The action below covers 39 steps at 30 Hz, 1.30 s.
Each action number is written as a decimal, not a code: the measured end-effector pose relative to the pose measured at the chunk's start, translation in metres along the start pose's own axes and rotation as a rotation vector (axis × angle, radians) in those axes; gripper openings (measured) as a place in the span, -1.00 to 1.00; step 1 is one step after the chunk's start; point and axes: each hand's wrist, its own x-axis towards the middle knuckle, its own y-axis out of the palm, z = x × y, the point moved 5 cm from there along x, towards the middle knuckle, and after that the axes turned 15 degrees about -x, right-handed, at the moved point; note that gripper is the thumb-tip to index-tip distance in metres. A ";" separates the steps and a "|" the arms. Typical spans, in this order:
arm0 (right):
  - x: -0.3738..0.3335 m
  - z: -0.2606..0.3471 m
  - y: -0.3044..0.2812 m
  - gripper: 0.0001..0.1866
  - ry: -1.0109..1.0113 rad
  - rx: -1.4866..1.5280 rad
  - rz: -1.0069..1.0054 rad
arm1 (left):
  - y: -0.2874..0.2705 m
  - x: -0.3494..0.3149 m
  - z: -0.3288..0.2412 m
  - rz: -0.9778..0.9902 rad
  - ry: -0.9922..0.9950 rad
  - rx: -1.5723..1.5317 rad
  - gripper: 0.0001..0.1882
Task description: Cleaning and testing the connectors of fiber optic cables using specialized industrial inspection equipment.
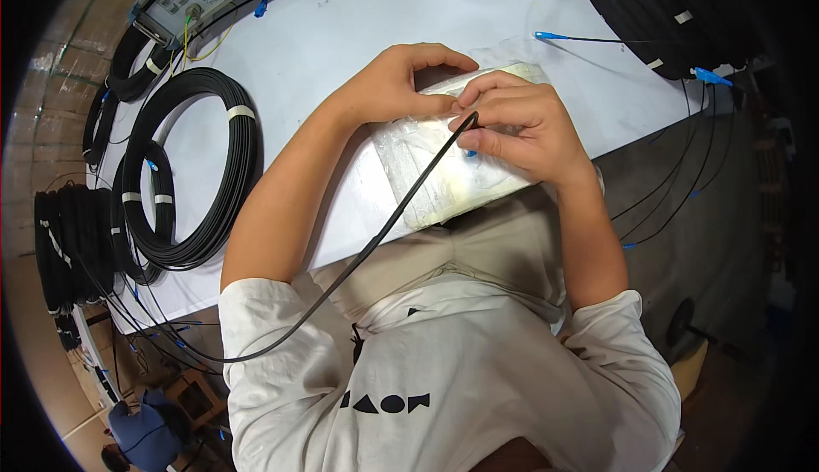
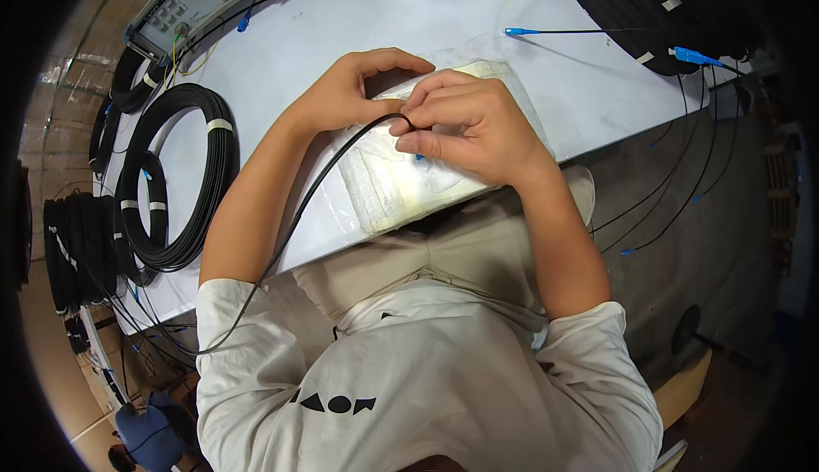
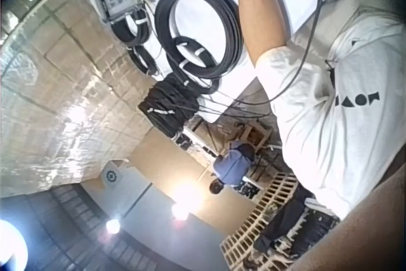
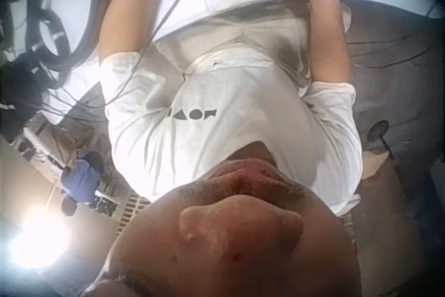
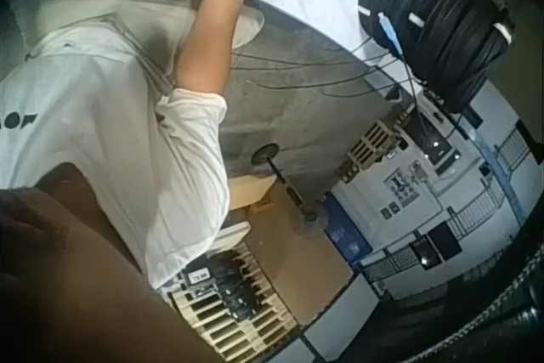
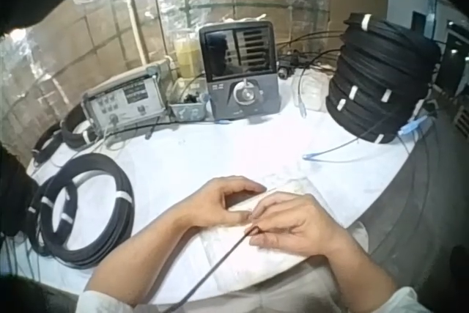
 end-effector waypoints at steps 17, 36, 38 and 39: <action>-0.012 -0.033 -0.005 -0.81 0.490 0.431 -0.269 | -0.001 -0.001 0.004 -0.016 -0.039 -0.042 -0.35; 0.001 0.000 -0.003 -0.79 -0.003 -0.084 -0.064 | -0.001 -0.001 0.000 0.026 0.013 0.001 -0.42; 0.000 0.000 -0.002 -0.79 -0.012 -0.057 -0.068 | -0.001 -0.001 0.001 0.008 0.006 -0.010 -0.43; -0.001 -0.001 -0.002 -0.79 -0.003 -0.010 -0.041 | 0.000 -0.001 0.000 0.008 0.008 -0.009 -0.43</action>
